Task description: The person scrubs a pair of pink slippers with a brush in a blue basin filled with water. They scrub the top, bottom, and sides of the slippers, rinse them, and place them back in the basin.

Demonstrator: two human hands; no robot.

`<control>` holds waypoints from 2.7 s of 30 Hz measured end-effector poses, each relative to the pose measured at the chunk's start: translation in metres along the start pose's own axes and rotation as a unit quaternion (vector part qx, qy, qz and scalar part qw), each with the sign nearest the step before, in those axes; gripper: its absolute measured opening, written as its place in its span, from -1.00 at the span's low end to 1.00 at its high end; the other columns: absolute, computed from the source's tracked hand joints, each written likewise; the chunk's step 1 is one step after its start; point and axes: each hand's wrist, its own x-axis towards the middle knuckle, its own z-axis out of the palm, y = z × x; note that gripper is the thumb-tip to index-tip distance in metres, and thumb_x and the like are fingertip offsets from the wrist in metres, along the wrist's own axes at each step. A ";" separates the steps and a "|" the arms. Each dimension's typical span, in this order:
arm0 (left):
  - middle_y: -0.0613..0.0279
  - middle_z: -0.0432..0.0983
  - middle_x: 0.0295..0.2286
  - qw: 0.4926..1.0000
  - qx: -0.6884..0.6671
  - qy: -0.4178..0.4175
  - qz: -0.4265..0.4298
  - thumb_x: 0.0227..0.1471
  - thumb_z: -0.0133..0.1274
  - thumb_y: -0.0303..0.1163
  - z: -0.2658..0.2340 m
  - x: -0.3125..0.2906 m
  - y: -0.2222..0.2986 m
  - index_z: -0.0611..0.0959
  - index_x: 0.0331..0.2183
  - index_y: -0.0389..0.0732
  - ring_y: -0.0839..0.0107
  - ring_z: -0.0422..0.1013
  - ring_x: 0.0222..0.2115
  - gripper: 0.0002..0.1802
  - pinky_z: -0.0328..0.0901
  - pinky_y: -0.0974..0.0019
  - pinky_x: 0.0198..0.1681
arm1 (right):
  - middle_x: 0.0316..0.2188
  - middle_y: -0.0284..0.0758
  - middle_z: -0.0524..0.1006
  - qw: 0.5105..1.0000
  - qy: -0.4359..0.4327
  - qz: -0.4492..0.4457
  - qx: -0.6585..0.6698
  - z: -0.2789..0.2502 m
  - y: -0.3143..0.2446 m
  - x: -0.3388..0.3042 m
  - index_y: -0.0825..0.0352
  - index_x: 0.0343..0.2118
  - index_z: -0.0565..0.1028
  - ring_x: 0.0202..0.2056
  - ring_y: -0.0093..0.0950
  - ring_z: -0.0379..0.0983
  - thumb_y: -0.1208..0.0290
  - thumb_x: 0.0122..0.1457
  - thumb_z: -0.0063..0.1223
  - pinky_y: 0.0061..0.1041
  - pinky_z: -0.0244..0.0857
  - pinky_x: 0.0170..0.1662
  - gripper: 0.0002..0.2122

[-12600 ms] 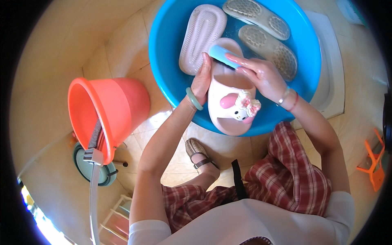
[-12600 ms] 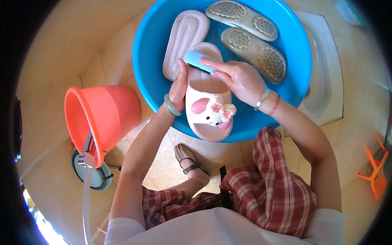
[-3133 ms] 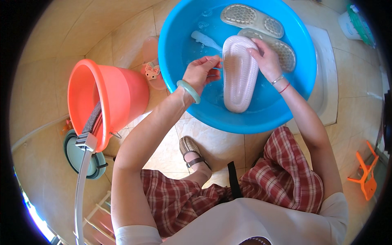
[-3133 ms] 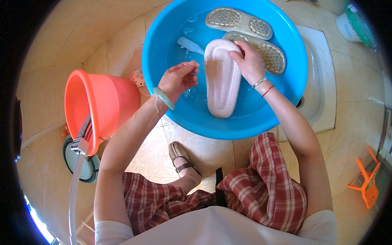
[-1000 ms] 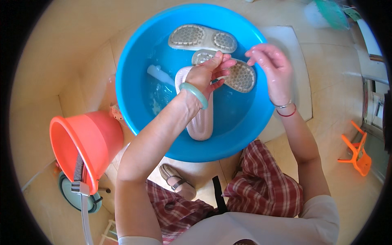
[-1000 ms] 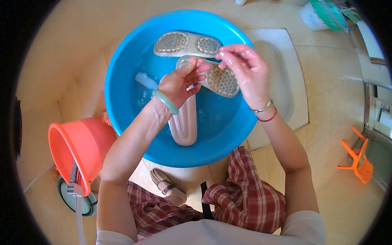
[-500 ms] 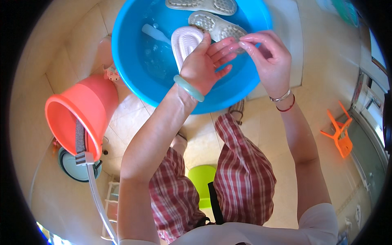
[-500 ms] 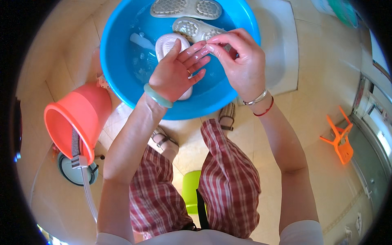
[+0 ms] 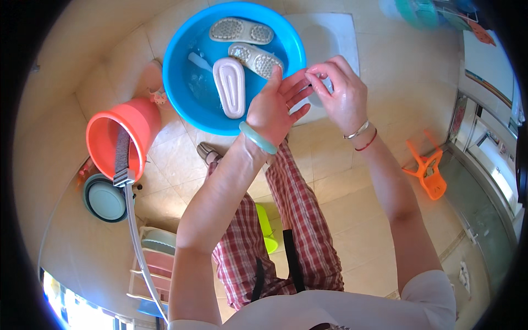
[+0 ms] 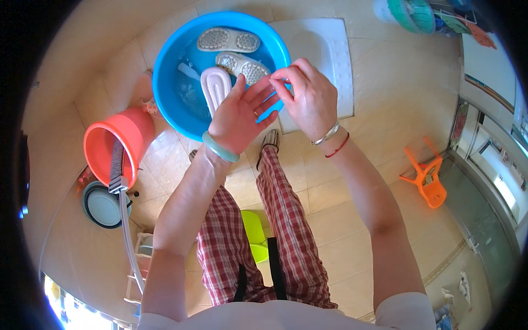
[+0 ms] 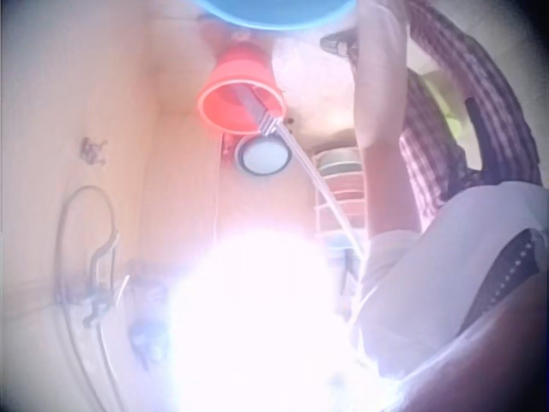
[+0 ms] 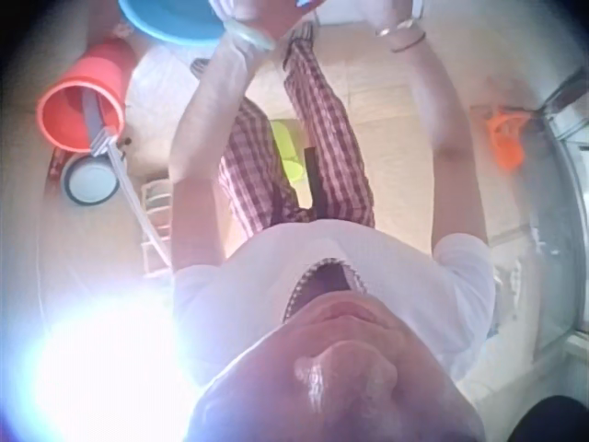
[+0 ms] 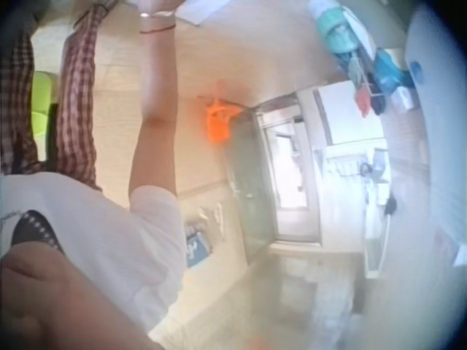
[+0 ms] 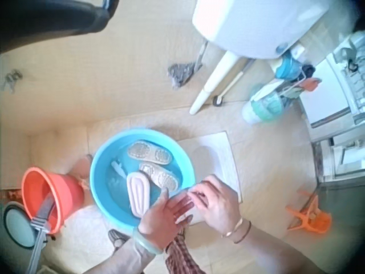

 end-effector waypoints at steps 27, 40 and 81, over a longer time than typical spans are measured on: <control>0.30 0.37 0.04 0.990 0.127 -0.045 0.041 0.21 -0.19 0.17 0.264 0.209 -0.117 0.39 0.16 0.06 0.47 0.25 -0.02 -0.38 0.14 0.25 0.06 | -0.49 -0.51 0.54 0.852 0.197 0.394 0.281 -0.252 0.480 0.140 0.26 -0.34 0.62 -0.52 -0.71 0.34 0.31 -0.13 0.45 -0.69 0.20 -0.43 -0.72; 0.20 0.30 0.09 0.990 0.104 -0.042 0.085 0.22 -0.22 0.14 0.369 0.373 -0.189 0.34 0.19 0.05 0.39 0.22 0.03 -0.38 0.13 0.19 0.09 | -0.37 -0.39 0.62 0.901 0.147 0.365 0.183 -0.244 0.612 0.215 0.35 -0.33 0.62 -0.38 -0.60 0.49 0.38 -0.05 0.37 -0.60 0.36 -0.23 -0.77; 0.15 0.31 0.11 0.971 -0.010 0.065 0.228 0.25 -0.22 0.11 0.205 0.345 -0.105 0.34 0.17 -0.21 0.32 0.23 0.11 -0.32 0.16 0.21 0.15 | 0.16 -0.16 0.33 0.550 -0.087 0.389 0.734 -0.090 0.397 0.121 0.36 0.18 0.27 0.17 -0.25 0.25 -0.04 0.32 -0.27 -0.17 0.13 0.23 -0.43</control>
